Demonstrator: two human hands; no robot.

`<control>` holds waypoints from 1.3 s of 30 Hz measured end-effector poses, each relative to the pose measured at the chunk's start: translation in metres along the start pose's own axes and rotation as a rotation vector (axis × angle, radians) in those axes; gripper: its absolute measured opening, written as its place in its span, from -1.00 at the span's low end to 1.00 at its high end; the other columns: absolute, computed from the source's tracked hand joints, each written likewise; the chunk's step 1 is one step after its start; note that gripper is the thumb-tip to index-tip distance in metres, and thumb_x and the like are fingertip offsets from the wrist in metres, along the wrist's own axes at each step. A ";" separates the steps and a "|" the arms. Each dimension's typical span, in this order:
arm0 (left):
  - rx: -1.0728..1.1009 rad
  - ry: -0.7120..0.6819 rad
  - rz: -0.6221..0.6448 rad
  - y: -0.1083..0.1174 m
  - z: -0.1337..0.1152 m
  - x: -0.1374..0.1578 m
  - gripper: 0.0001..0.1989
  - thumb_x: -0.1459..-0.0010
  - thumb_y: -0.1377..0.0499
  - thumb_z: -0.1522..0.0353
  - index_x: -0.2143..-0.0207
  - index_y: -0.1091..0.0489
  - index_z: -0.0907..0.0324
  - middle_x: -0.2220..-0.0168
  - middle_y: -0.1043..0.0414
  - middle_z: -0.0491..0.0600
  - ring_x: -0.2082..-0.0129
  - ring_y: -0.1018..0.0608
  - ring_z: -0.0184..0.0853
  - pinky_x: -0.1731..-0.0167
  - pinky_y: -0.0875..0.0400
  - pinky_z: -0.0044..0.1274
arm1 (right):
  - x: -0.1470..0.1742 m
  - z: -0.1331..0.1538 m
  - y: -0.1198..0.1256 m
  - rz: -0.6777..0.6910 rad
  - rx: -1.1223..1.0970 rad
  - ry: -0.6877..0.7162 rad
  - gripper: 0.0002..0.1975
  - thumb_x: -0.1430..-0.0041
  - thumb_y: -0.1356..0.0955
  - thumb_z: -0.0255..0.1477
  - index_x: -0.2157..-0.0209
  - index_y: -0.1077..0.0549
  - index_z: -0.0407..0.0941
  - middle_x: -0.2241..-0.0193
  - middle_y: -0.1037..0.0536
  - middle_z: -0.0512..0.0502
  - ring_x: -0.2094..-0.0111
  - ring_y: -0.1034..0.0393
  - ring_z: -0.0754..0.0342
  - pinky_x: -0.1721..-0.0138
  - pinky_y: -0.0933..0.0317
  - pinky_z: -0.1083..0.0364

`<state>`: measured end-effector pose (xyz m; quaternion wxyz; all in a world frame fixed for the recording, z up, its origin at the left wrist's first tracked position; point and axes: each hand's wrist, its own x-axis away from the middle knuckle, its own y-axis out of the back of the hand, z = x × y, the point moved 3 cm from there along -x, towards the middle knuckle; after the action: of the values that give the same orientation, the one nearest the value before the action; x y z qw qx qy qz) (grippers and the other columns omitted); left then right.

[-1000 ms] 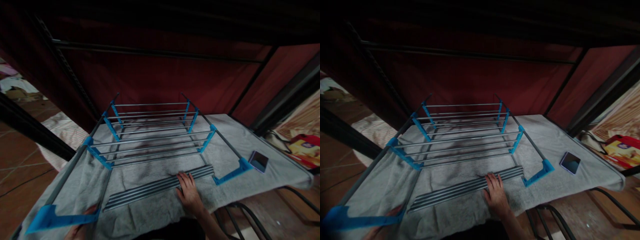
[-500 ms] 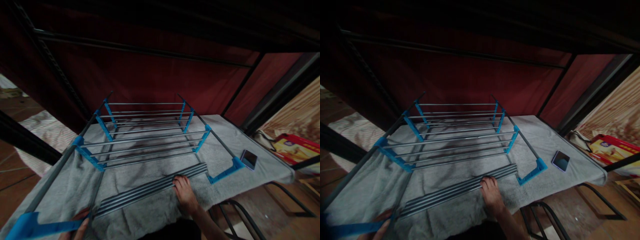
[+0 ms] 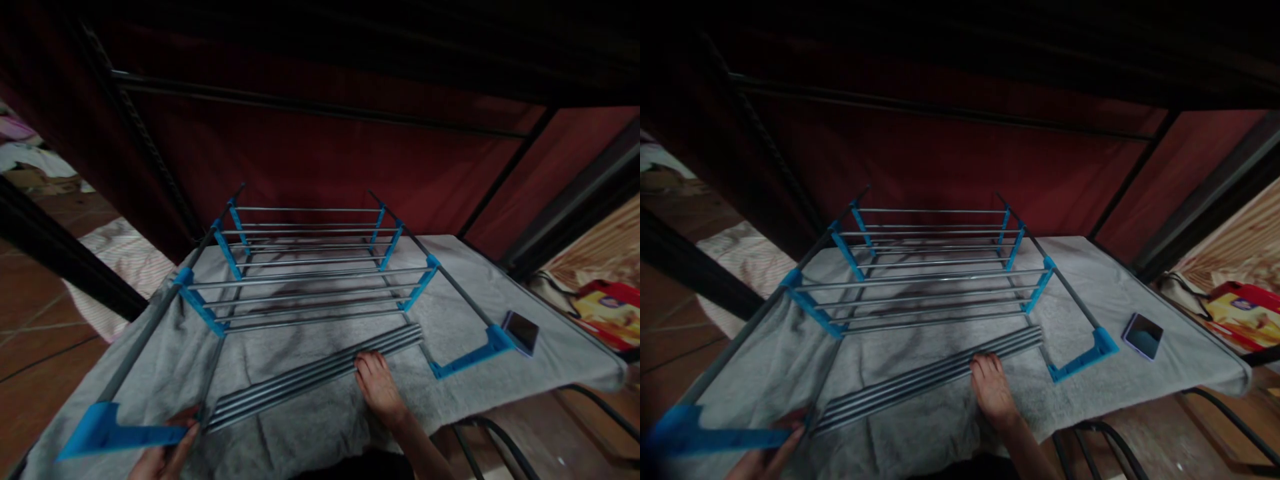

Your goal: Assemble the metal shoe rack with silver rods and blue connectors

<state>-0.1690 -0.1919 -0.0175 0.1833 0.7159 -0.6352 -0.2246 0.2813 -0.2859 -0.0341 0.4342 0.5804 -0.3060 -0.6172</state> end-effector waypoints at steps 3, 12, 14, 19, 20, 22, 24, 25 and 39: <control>-0.016 -0.016 0.047 -0.001 0.004 -0.004 -0.57 0.16 -0.25 -0.13 0.38 -0.56 -0.06 0.22 -0.64 -0.07 0.03 -0.60 0.10 -0.13 -0.43 -0.10 | -0.001 0.002 0.001 0.010 0.008 0.034 -0.71 -0.33 -0.19 -0.56 0.08 -0.46 -0.05 0.11 -0.53 -0.13 0.07 -0.38 -0.06 -0.11 -0.19 -0.13; -0.026 -0.025 0.080 -0.007 0.006 0.005 -0.39 0.06 -0.20 -0.21 0.20 -0.53 0.07 0.07 -0.60 0.07 -0.04 -0.56 0.02 -0.18 -0.36 -0.16 | 0.003 -0.002 0.009 0.035 -0.046 0.018 -0.61 -0.29 -0.15 -0.61 -0.01 -0.43 -0.03 0.11 -0.52 -0.13 0.03 -0.36 -0.07 -0.13 -0.16 -0.12; -0.016 -0.020 0.072 -0.008 0.003 0.011 -0.38 0.03 -0.20 -0.18 0.12 -0.50 0.08 0.01 -0.56 0.09 -0.08 -0.53 0.02 -0.21 -0.32 -0.13 | 0.007 -0.009 0.010 0.037 -0.073 -0.003 -0.57 -0.27 -0.12 -0.63 -0.03 -0.40 -0.04 0.10 -0.52 -0.12 0.00 -0.36 -0.06 -0.17 -0.13 -0.13; 0.125 0.028 0.030 -0.009 -0.010 0.034 -0.41 -0.07 -0.25 -0.02 -0.05 -0.35 0.11 -0.09 -0.45 0.14 -0.15 -0.46 -0.01 -0.22 -0.29 -0.12 | 0.024 -0.031 0.018 0.016 -0.123 -0.058 -0.69 -0.34 -0.12 -0.52 0.01 -0.37 -0.05 0.13 -0.51 -0.17 -0.01 -0.35 -0.11 -0.13 -0.18 -0.17; 0.164 0.033 0.026 -0.009 -0.013 0.040 -0.43 -0.11 -0.25 0.02 -0.08 -0.31 0.11 -0.08 -0.43 0.14 -0.13 -0.48 -0.03 -0.20 -0.32 -0.14 | 0.027 -0.035 0.020 0.010 -0.122 -0.067 -0.72 -0.36 -0.13 -0.49 0.03 -0.37 -0.06 0.14 -0.51 -0.19 -0.01 -0.35 -0.13 -0.12 -0.19 -0.18; 0.197 0.011 -0.035 -0.007 -0.020 0.053 -0.51 -0.17 -0.22 0.11 -0.08 -0.26 0.12 -0.05 -0.40 0.13 -0.06 -0.50 -0.09 -0.13 -0.39 -0.18 | 0.032 -0.040 0.024 0.002 -0.112 -0.066 -0.77 -0.38 -0.15 -0.44 0.05 -0.36 -0.08 0.14 -0.50 -0.22 0.01 -0.35 -0.15 -0.08 -0.20 -0.18; 0.167 -0.035 -0.154 -0.003 -0.029 0.064 -0.63 -0.22 -0.17 0.17 -0.02 -0.27 0.12 0.01 -0.37 0.11 -0.02 -0.50 -0.13 -0.05 -0.43 -0.24 | 0.033 -0.039 0.026 0.003 -0.107 -0.048 -0.78 -0.39 -0.16 -0.41 0.06 -0.36 -0.09 0.15 -0.50 -0.23 0.04 -0.36 -0.16 -0.06 -0.20 -0.19; 0.143 -0.060 -0.203 -0.002 -0.033 0.069 -0.68 -0.24 -0.15 0.19 0.02 -0.29 0.12 0.03 -0.36 0.11 0.00 -0.49 -0.13 -0.02 -0.44 -0.26 | 0.034 -0.035 0.027 0.006 -0.111 -0.035 -0.78 -0.40 -0.15 -0.40 0.07 -0.37 -0.09 0.16 -0.50 -0.24 0.05 -0.36 -0.16 -0.05 -0.20 -0.19; 0.220 -0.016 -0.231 -0.013 -0.022 0.067 -0.77 -0.19 -0.16 0.33 0.11 -0.25 0.12 0.14 -0.33 0.02 0.11 -0.45 -0.26 0.08 -0.40 -0.39 | 0.053 0.004 0.020 -0.001 -0.150 0.154 -0.73 -0.39 -0.14 -0.47 0.09 -0.43 -0.12 0.20 -0.54 -0.21 0.09 -0.39 -0.11 -0.04 -0.18 -0.15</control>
<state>-0.1404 -0.2569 -0.0122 0.0716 0.7982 -0.5708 -0.1787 0.2836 -0.3426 -0.0401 0.4984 0.5921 -0.2243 -0.5922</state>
